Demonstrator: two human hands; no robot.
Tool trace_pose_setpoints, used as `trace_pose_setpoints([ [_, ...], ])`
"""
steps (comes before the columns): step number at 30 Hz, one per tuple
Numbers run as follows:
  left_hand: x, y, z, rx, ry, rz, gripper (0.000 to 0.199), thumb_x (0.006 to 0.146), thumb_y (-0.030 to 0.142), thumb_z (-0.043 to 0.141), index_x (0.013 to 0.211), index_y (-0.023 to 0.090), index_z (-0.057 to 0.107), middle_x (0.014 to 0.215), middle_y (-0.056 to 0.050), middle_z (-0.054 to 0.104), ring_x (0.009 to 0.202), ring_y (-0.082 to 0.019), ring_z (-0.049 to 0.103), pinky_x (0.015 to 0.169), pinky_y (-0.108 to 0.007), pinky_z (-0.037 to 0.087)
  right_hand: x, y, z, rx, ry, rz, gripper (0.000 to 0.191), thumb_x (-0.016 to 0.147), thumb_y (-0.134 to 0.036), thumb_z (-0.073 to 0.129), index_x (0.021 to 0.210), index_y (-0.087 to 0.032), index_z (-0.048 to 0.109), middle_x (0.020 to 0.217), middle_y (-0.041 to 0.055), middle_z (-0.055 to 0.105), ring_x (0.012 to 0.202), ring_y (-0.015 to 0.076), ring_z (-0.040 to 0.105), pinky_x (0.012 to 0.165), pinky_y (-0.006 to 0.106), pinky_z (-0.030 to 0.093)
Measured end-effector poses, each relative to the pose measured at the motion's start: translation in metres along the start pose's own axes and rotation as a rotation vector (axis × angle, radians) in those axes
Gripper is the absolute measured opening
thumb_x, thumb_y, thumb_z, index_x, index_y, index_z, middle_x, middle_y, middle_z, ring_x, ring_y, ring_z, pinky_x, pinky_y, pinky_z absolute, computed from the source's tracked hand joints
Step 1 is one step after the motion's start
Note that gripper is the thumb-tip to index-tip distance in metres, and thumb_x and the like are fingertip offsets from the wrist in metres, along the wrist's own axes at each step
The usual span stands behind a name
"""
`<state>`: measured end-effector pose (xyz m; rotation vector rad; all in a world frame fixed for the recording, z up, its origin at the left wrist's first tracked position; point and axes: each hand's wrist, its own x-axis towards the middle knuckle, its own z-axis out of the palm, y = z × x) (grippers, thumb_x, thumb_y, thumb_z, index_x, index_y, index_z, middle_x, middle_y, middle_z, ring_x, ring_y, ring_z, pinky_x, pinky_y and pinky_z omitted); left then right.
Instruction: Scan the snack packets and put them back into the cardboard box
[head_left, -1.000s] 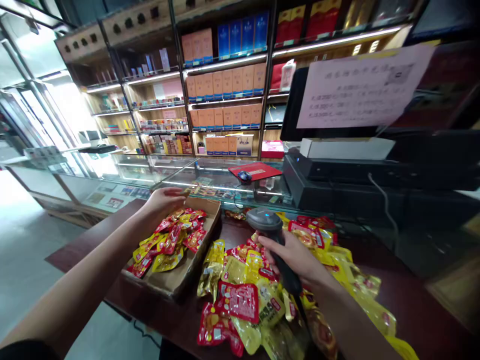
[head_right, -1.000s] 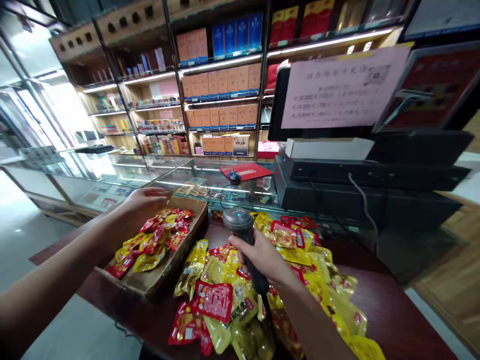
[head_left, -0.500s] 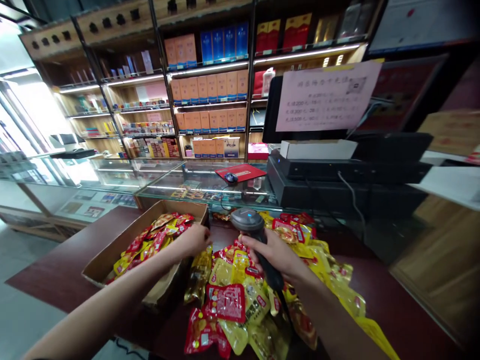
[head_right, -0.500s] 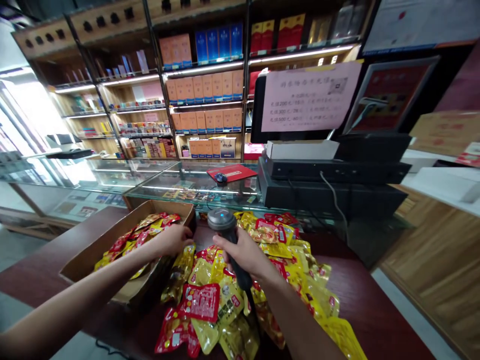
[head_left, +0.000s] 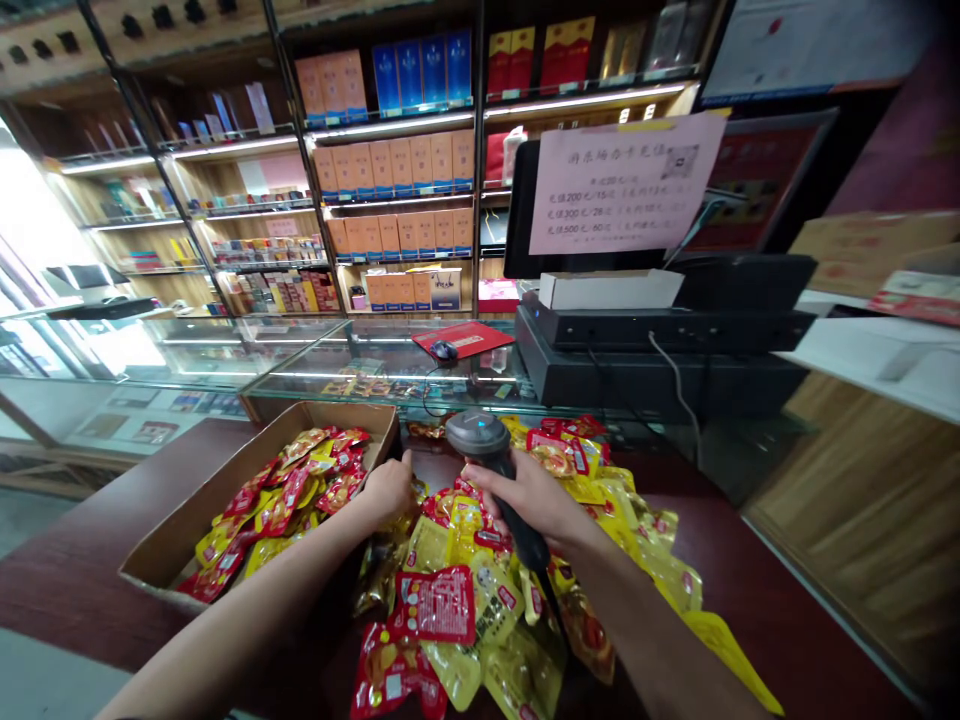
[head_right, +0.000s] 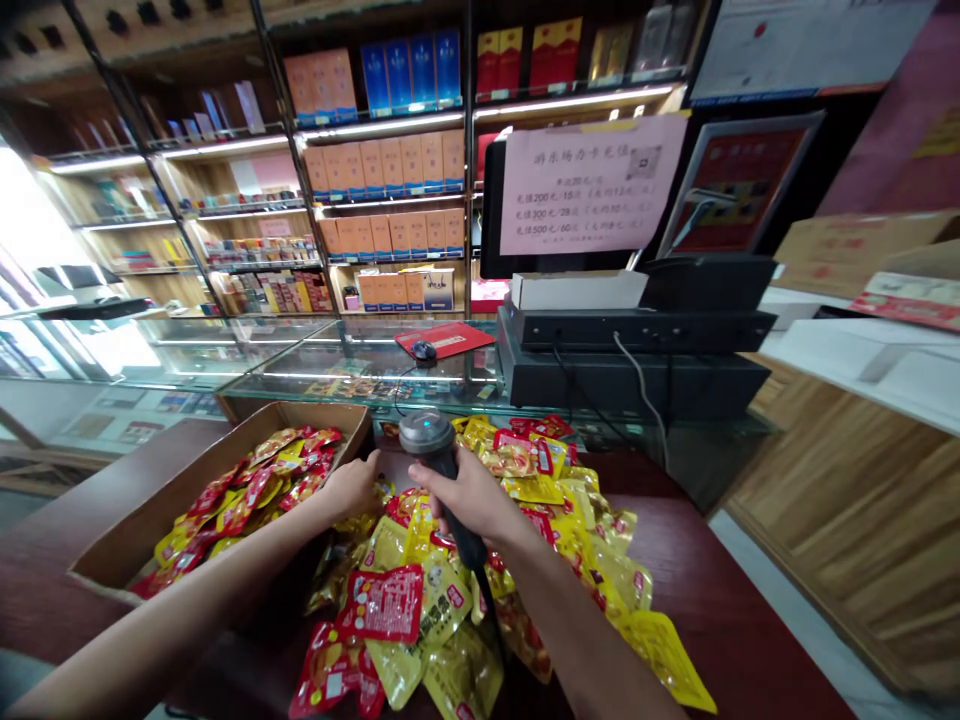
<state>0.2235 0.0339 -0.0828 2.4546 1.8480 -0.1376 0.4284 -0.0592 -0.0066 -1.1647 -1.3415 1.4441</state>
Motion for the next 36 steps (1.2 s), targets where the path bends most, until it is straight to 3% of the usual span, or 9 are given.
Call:
trace_pose_setpoints([
  [2, 0.01, -0.004, -0.003, -0.096, 0.049, -0.002, 0.063, 0.059, 0.033, 0.077, 0.115, 0.013, 0.057, 0.101, -0.019, 0.068, 0.096, -0.033, 0.066, 0.077, -0.035, 0.049, 0.001, 0.001, -0.001, -0.001, 0.006, 0.007, 0.037, 0.076, -0.047, 0.067, 0.09, -0.02, 0.047, 0.046, -0.0081, 0.051, 0.033, 0.008, 0.044, 0.035, 0.019, 0.035],
  [5, 0.028, -0.006, -0.011, -0.268, 0.155, -0.019, 0.04, 0.057, 0.038, 0.078, 0.088, 0.017, 0.064, 0.091, -0.013, 0.07, 0.089, -0.03, 0.066, 0.073, -0.032, 0.048, 0.005, 0.003, -0.004, 0.013, -0.002, 0.029, 0.039, 0.076, -0.049, 0.067, 0.092, -0.02, 0.047, 0.045, -0.0085, 0.051, 0.033, 0.0087, 0.045, 0.035, 0.02, 0.036],
  [8, 0.045, -0.003, -0.019, -0.64, 0.209, -0.073, 0.036, 0.052, 0.04, 0.08, 0.071, 0.017, 0.06, 0.073, -0.005, 0.066, 0.075, -0.023, 0.066, 0.065, -0.027, 0.048, 0.009, 0.006, -0.008, 0.037, 0.01, 0.057, 0.038, 0.077, -0.051, 0.063, 0.091, -0.019, 0.048, 0.047, -0.0068, 0.053, 0.034, 0.0091, 0.048, 0.036, 0.02, 0.037],
  [12, 0.059, 0.008, -0.018, -1.309, 0.08, -0.039, 0.041, 0.045, 0.035, 0.085, 0.064, 0.017, 0.054, 0.061, 0.002, 0.062, 0.06, -0.014, 0.062, 0.059, -0.024, 0.05, 0.013, 0.009, -0.01, 0.036, 0.027, 0.087, 0.034, 0.082, -0.051, 0.058, 0.088, -0.018, 0.05, 0.048, -0.0052, 0.055, 0.034, 0.0088, 0.049, 0.036, 0.019, 0.037],
  [14, 0.061, 0.013, -0.012, -1.46, 0.003, -0.013, 0.044, 0.041, 0.033, 0.087, 0.067, 0.016, 0.055, 0.062, 0.001, 0.064, 0.057, -0.013, 0.062, 0.058, -0.025, 0.051, 0.016, 0.011, -0.01, 0.033, 0.036, 0.1, 0.033, 0.082, -0.051, 0.058, 0.085, -0.018, 0.05, 0.046, -0.0057, 0.053, 0.034, 0.0087, 0.049, 0.035, 0.019, 0.037],
  [20, 0.059, 0.016, -0.001, -1.457, 0.013, 0.027, 0.049, 0.045, 0.035, 0.087, 0.081, 0.014, 0.061, 0.074, -0.004, 0.072, 0.064, -0.016, 0.067, 0.065, -0.028, 0.053, 0.023, 0.022, -0.012, 0.033, 0.019, 0.122, 0.036, 0.084, -0.054, 0.055, 0.08, -0.018, 0.05, 0.046, -0.0045, 0.054, 0.035, 0.0089, 0.05, 0.035, 0.019, 0.038],
  [28, 0.054, 0.022, -0.002, -1.571, -0.05, 0.021, 0.055, 0.043, 0.034, 0.088, 0.088, 0.013, 0.065, 0.077, -0.006, 0.073, 0.064, -0.018, 0.067, 0.066, -0.032, 0.054, 0.026, 0.024, -0.013, 0.024, 0.04, 0.162, 0.035, 0.086, -0.053, 0.053, 0.076, -0.019, 0.05, 0.046, -0.0034, 0.054, 0.035, 0.0094, 0.051, 0.035, 0.019, 0.041],
  [36, 0.052, 0.025, -0.003, -1.606, -0.03, 0.048, 0.058, 0.043, 0.035, 0.088, 0.092, 0.012, 0.068, 0.08, -0.007, 0.074, 0.069, -0.019, 0.068, 0.071, -0.032, 0.054, 0.024, 0.021, -0.008, 0.044, 0.032, 0.122, 0.035, 0.087, -0.051, 0.051, 0.075, -0.019, 0.049, 0.045, -0.0044, 0.052, 0.033, 0.0093, 0.049, 0.035, 0.02, 0.041],
])
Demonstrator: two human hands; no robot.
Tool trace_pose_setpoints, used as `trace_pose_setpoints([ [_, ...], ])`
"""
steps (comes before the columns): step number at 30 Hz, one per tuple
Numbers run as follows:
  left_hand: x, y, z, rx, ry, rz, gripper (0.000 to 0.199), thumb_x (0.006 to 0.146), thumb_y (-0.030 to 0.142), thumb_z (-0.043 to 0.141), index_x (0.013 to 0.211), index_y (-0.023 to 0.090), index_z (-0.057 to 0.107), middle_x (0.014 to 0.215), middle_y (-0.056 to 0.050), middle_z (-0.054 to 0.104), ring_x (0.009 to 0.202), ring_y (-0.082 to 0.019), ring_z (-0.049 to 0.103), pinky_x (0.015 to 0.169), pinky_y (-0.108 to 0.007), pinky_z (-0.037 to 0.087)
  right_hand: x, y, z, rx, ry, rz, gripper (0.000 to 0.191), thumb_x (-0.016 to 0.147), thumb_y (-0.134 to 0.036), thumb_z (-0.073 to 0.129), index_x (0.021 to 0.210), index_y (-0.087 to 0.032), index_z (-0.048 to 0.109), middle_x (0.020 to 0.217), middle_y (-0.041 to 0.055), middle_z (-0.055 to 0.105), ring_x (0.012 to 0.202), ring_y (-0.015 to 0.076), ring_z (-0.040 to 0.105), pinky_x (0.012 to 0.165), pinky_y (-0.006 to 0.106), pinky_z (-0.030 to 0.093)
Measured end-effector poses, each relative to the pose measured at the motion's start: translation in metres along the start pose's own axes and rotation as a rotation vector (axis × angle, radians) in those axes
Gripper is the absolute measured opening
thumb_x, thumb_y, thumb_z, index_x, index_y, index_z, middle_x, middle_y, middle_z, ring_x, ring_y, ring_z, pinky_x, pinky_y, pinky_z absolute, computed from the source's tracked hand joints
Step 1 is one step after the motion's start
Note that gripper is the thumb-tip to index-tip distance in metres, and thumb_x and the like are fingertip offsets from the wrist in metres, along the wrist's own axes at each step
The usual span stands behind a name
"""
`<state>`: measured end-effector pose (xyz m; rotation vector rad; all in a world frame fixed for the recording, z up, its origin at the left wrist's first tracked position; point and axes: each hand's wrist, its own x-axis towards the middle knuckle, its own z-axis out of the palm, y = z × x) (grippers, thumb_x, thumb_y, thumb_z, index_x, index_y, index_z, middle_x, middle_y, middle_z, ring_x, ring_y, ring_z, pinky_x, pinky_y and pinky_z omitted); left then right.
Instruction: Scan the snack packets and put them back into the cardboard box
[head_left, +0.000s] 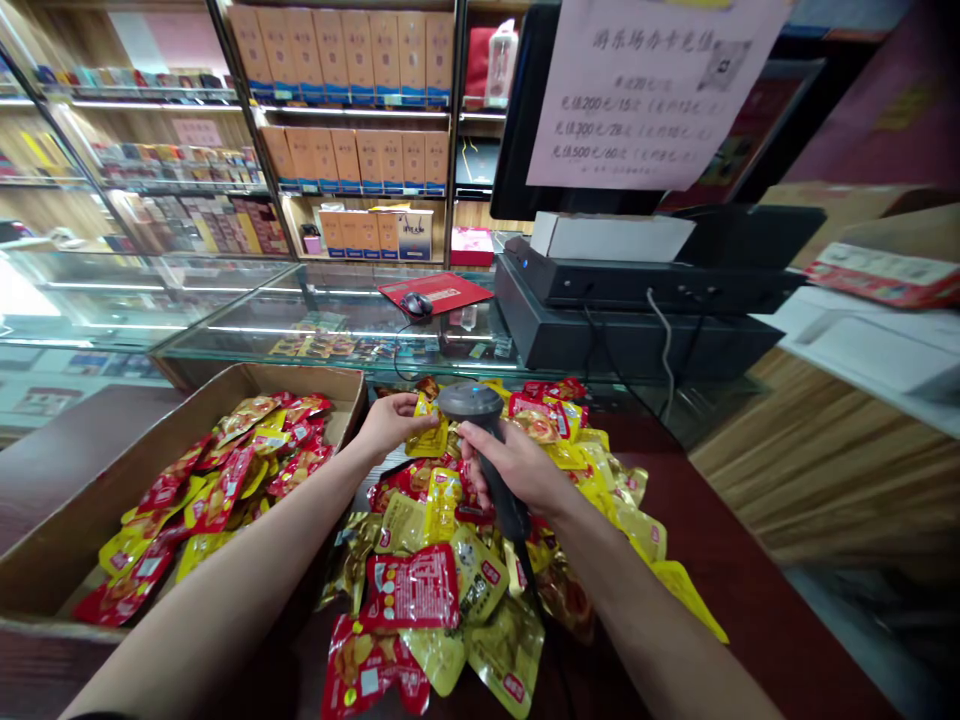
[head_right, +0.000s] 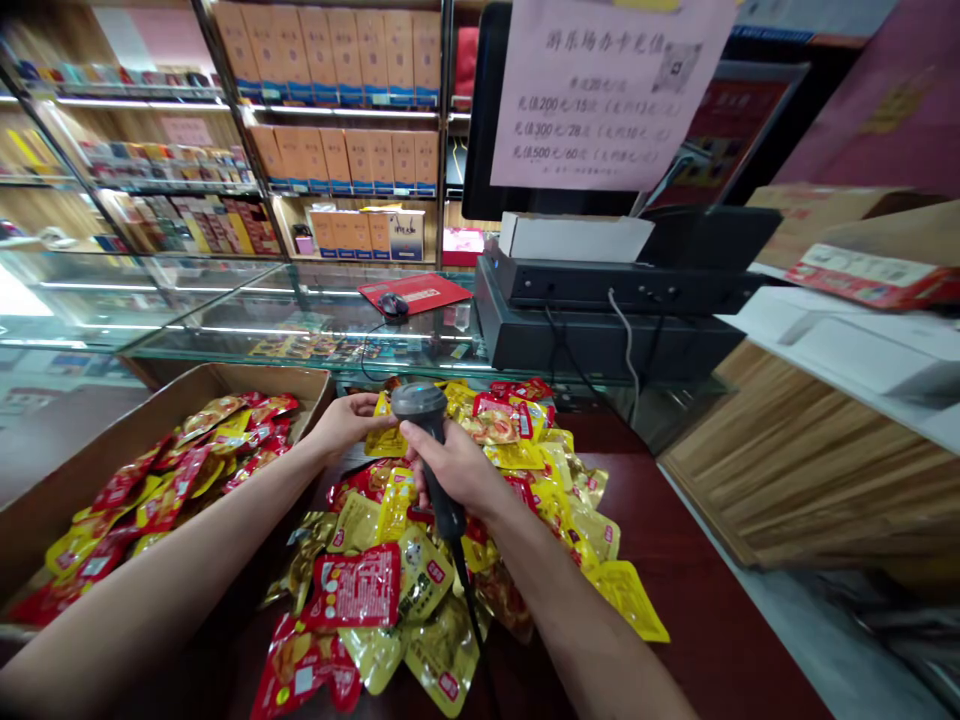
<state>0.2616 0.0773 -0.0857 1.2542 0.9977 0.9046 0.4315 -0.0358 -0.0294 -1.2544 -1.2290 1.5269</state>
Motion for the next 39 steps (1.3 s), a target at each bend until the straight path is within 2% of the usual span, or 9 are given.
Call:
trace_pose_setpoints([
  [7, -0.001, 0.001, 0.0, 0.012, 0.058, 0.051, 0.057, 0.047, 0.037, 0.086, 0.095, 0.013, 0.067, 0.094, -0.01, 0.074, 0.082, -0.023, 0.07, 0.075, -0.032, 0.054, 0.002, 0.003, -0.003, -0.024, -0.019, -0.015, 0.038, 0.086, -0.056, 0.051, 0.075, -0.02, 0.05, 0.047, -0.0021, 0.054, 0.034, 0.0101, 0.049, 0.035, 0.021, 0.041],
  [14, -0.001, 0.001, 0.0, 0.043, 0.063, 0.048, 0.058, 0.048, 0.035, 0.085, 0.098, 0.012, 0.068, 0.095, -0.01, 0.074, 0.082, -0.023, 0.07, 0.074, -0.032, 0.054, 0.002, 0.002, -0.003, -0.044, -0.005, 0.006, 0.037, 0.086, -0.054, 0.052, 0.073, -0.02, 0.049, 0.046, -0.0034, 0.053, 0.034, 0.0101, 0.049, 0.035, 0.022, 0.041],
  [20, -0.002, 0.001, 0.001, 0.018, -0.017, 0.074, 0.042, 0.054, 0.031, 0.081, 0.09, 0.013, 0.069, 0.09, -0.007, 0.075, 0.077, -0.021, 0.069, 0.069, -0.028, 0.053, 0.003, 0.004, -0.003, -0.017, 0.003, -0.006, 0.037, 0.086, -0.054, 0.052, 0.073, -0.02, 0.049, 0.046, -0.0038, 0.052, 0.034, 0.0099, 0.049, 0.036, 0.022, 0.042],
  [26, -0.002, 0.001, 0.002, 0.013, 0.028, 0.053, 0.056, 0.048, 0.035, 0.085, 0.096, 0.013, 0.068, 0.092, -0.008, 0.074, 0.079, -0.022, 0.069, 0.073, -0.031, 0.054, 0.0, 0.0, -0.002, -0.023, 0.017, -0.002, 0.035, 0.085, -0.054, 0.053, 0.081, -0.02, 0.052, 0.045, -0.0047, 0.052, 0.034, 0.0102, 0.049, 0.035, 0.021, 0.041],
  [30, -0.002, 0.002, 0.0, 0.059, 0.048, 0.08, 0.056, 0.049, 0.038, 0.085, 0.095, 0.012, 0.067, 0.09, -0.009, 0.074, 0.078, -0.022, 0.07, 0.073, -0.032, 0.054, -0.001, -0.002, -0.002, -0.026, 0.004, -0.031, 0.037, 0.083, -0.056, 0.054, 0.085, -0.019, 0.053, 0.047, -0.0044, 0.054, 0.035, 0.0102, 0.05, 0.036, 0.02, 0.039],
  [35, -0.002, 0.019, -0.014, 0.101, 0.151, 0.189, 0.053, 0.051, 0.039, 0.084, 0.094, 0.013, 0.066, 0.092, -0.009, 0.074, 0.08, -0.021, 0.069, 0.076, -0.03, 0.053, -0.006, -0.006, 0.0, -0.022, -0.012, -0.049, 0.038, 0.083, -0.056, 0.056, 0.087, -0.018, 0.054, 0.048, -0.0047, 0.054, 0.035, 0.0092, 0.05, 0.037, 0.019, 0.039],
  [39, -0.013, 0.052, -0.047, 0.134, 0.245, 0.244, 0.054, 0.054, 0.042, 0.082, 0.097, 0.014, 0.066, 0.094, -0.008, 0.073, 0.08, -0.02, 0.069, 0.075, -0.03, 0.053, -0.013, -0.012, 0.002, -0.052, -0.003, -0.07, 0.038, 0.083, -0.056, 0.055, 0.088, -0.018, 0.054, 0.048, -0.0046, 0.054, 0.036, 0.009, 0.05, 0.036, 0.018, 0.037],
])
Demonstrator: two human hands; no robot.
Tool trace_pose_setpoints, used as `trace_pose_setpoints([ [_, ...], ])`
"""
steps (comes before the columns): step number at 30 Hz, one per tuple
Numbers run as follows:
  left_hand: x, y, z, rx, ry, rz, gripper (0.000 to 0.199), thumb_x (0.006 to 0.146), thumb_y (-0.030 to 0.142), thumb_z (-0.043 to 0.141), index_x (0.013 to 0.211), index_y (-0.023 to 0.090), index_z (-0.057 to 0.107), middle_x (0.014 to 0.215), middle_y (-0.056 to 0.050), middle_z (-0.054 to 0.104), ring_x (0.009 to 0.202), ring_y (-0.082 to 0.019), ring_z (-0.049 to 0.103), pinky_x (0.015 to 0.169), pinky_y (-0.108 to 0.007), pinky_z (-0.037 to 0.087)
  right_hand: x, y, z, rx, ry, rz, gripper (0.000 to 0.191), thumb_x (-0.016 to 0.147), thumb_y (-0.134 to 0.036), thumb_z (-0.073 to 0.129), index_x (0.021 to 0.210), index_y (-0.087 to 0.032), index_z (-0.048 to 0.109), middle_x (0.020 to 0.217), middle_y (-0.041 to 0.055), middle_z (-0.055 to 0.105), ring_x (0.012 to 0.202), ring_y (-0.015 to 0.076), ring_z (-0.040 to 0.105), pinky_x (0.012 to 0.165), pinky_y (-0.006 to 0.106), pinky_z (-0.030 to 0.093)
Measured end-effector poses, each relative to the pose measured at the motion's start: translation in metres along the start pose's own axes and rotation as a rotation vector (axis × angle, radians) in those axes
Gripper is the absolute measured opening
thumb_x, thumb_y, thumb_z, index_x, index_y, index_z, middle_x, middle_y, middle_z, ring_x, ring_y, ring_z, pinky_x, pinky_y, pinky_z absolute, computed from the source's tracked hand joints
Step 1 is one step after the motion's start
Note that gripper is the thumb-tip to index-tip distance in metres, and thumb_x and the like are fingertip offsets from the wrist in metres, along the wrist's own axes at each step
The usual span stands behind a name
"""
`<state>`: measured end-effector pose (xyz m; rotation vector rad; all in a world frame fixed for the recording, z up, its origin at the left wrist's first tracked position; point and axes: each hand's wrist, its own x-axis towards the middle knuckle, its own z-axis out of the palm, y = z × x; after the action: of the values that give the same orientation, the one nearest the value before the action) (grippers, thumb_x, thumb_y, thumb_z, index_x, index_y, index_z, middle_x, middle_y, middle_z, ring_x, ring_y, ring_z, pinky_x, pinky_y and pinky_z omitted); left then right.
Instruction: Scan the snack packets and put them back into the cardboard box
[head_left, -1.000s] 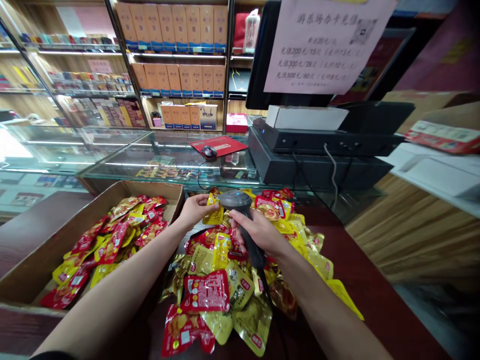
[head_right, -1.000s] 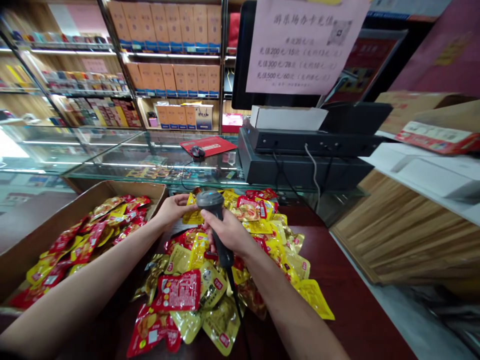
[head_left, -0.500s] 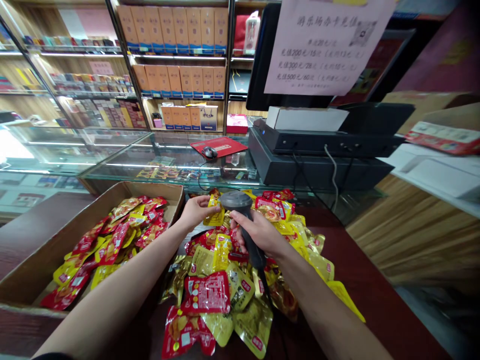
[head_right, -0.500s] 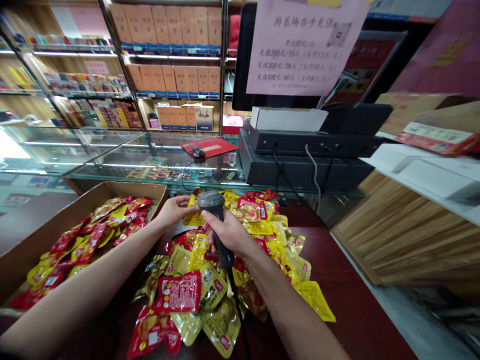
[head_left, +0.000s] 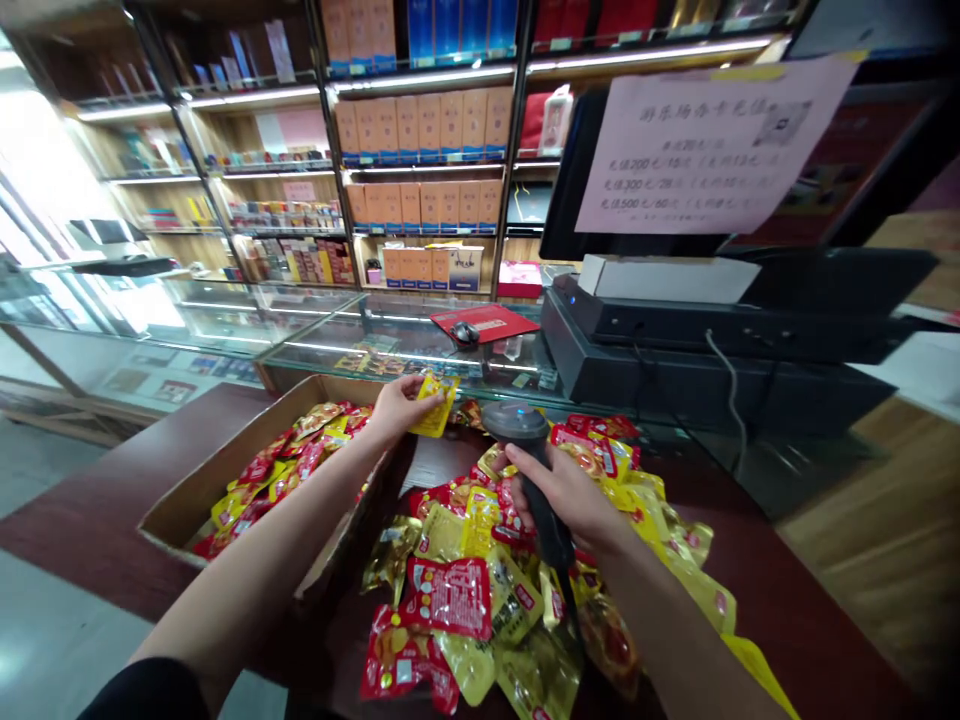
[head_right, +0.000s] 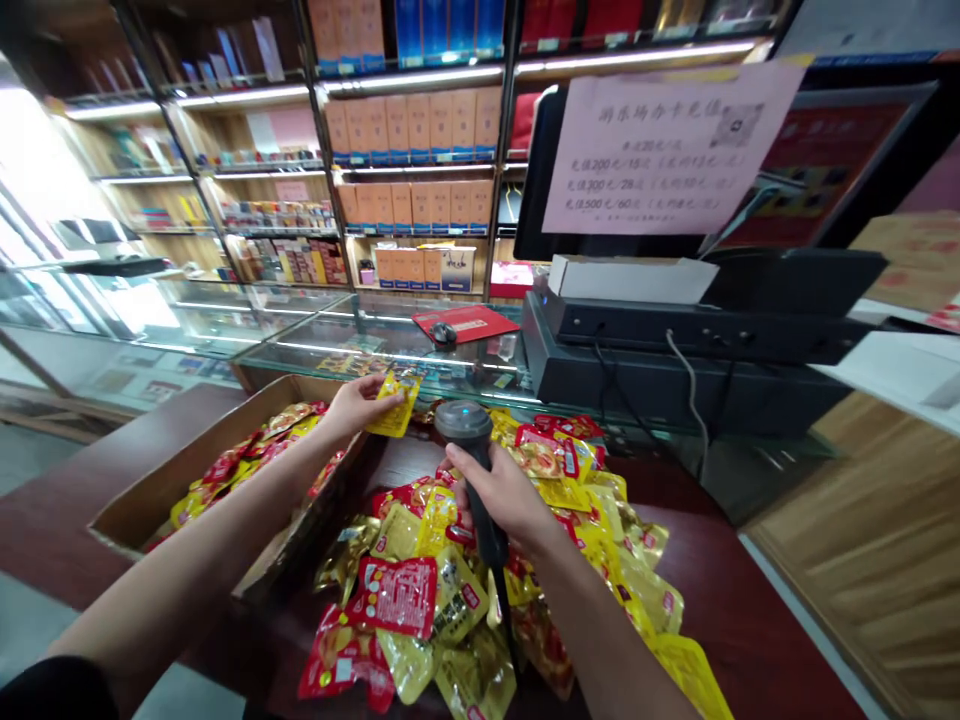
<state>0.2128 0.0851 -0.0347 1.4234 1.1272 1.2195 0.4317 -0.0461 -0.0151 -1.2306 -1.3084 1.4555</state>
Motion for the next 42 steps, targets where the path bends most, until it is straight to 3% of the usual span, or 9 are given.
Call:
trace_pose_setpoints([
  [7, -0.017, 0.044, -0.112, 0.305, 0.21, 0.075, 0.061, 0.052, 0.045, 0.082, 0.104, 0.015, 0.068, 0.091, -0.008, 0.073, 0.076, -0.02, 0.068, 0.068, -0.028, 0.052, -0.01, -0.005, 0.006, 0.01, -0.03, -0.033, 0.038, 0.084, -0.055, 0.055, 0.09, -0.018, 0.053, 0.049, -0.0059, 0.052, 0.035, 0.0087, 0.048, 0.035, 0.018, 0.036],
  [11, -0.035, 0.046, -0.131, 0.455, 0.228, 0.142, 0.055, 0.058, 0.046, 0.078, 0.103, 0.015, 0.069, 0.092, -0.009, 0.073, 0.083, -0.021, 0.067, 0.075, -0.03, 0.052, -0.011, -0.004, 0.012, 0.005, -0.035, -0.059, 0.038, 0.082, -0.055, 0.057, 0.09, -0.018, 0.053, 0.049, -0.0059, 0.052, 0.035, 0.0084, 0.048, 0.036, 0.018, 0.037],
  [15, -0.055, 0.031, -0.09, 0.602, 0.006, 0.143, 0.042, 0.066, 0.045, 0.072, 0.096, 0.016, 0.071, 0.091, -0.006, 0.073, 0.082, -0.02, 0.067, 0.077, -0.029, 0.05, -0.013, -0.001, 0.012, 0.006, -0.021, -0.058, 0.039, 0.081, -0.056, 0.057, 0.088, -0.017, 0.054, 0.047, -0.0062, 0.051, 0.034, 0.0083, 0.047, 0.035, 0.018, 0.037],
  [21, -0.066, -0.004, 0.017, 0.554, -0.417, 0.098, 0.041, 0.07, 0.046, 0.066, 0.099, 0.017, 0.068, 0.09, -0.006, 0.073, 0.08, -0.018, 0.067, 0.071, -0.025, 0.049, -0.039, 0.01, -0.009, -0.011, 0.134, -0.012, 0.036, 0.083, -0.054, 0.056, 0.088, -0.018, 0.053, 0.048, -0.006, 0.053, 0.035, 0.0083, 0.048, 0.036, 0.019, 0.039],
  [26, -0.055, -0.024, 0.081, 0.737, -0.562, 0.043, 0.05, 0.067, 0.054, 0.066, 0.1, 0.017, 0.066, 0.086, -0.008, 0.072, 0.077, -0.022, 0.067, 0.064, -0.026, 0.046, -0.069, 0.023, -0.023, -0.007, 0.294, 0.06, 0.032, 0.084, -0.051, 0.057, 0.085, -0.019, 0.05, 0.047, -0.0063, 0.052, 0.036, 0.0081, 0.048, 0.037, 0.019, 0.039],
  [30, -0.045, -0.04, 0.098, 0.689, -0.592, -0.014, 0.062, 0.054, 0.053, 0.077, 0.102, 0.017, 0.063, 0.084, -0.007, 0.07, 0.073, -0.021, 0.065, 0.059, -0.024, 0.043, -0.085, 0.028, -0.024, 0.022, 0.365, 0.071, 0.033, 0.084, -0.051, 0.057, 0.087, -0.019, 0.051, 0.048, -0.0066, 0.051, 0.036, 0.0072, 0.044, 0.037, 0.019, 0.039],
  [34, -0.037, -0.05, 0.096, 0.46, -0.502, -0.153, 0.071, 0.047, 0.045, 0.083, 0.106, 0.014, 0.059, 0.069, 0.0, 0.063, 0.057, -0.014, 0.057, 0.049, -0.021, 0.037, -0.091, 0.03, -0.016, 0.041, 0.416, 0.117, 0.033, 0.083, -0.05, 0.059, 0.09, -0.02, 0.049, 0.049, -0.007, 0.051, 0.037, 0.0078, 0.046, 0.037, 0.019, 0.039],
  [39, -0.032, -0.042, 0.091, 0.328, -0.541, -0.264, 0.063, 0.038, 0.041, 0.088, 0.088, 0.011, 0.066, 0.049, 0.006, 0.053, 0.043, -0.009, 0.046, 0.043, -0.021, 0.032, -0.087, 0.031, 0.004, 0.069, 0.392, 0.142, 0.033, 0.083, -0.051, 0.058, 0.091, -0.02, 0.051, 0.049, -0.0065, 0.051, 0.037, 0.0085, 0.048, 0.037, 0.019, 0.04],
  [42, -0.03, -0.03, 0.087, 0.209, -0.567, -0.395, 0.056, 0.037, 0.04, 0.089, 0.08, 0.011, 0.066, 0.05, 0.003, 0.057, 0.042, -0.01, 0.048, 0.044, -0.022, 0.037, -0.08, 0.031, 0.015, 0.097, 0.378, 0.112, 0.033, 0.084, -0.051, 0.058, 0.092, -0.019, 0.051, 0.05, -0.0065, 0.052, 0.037, 0.0083, 0.048, 0.037, 0.019, 0.039],
])
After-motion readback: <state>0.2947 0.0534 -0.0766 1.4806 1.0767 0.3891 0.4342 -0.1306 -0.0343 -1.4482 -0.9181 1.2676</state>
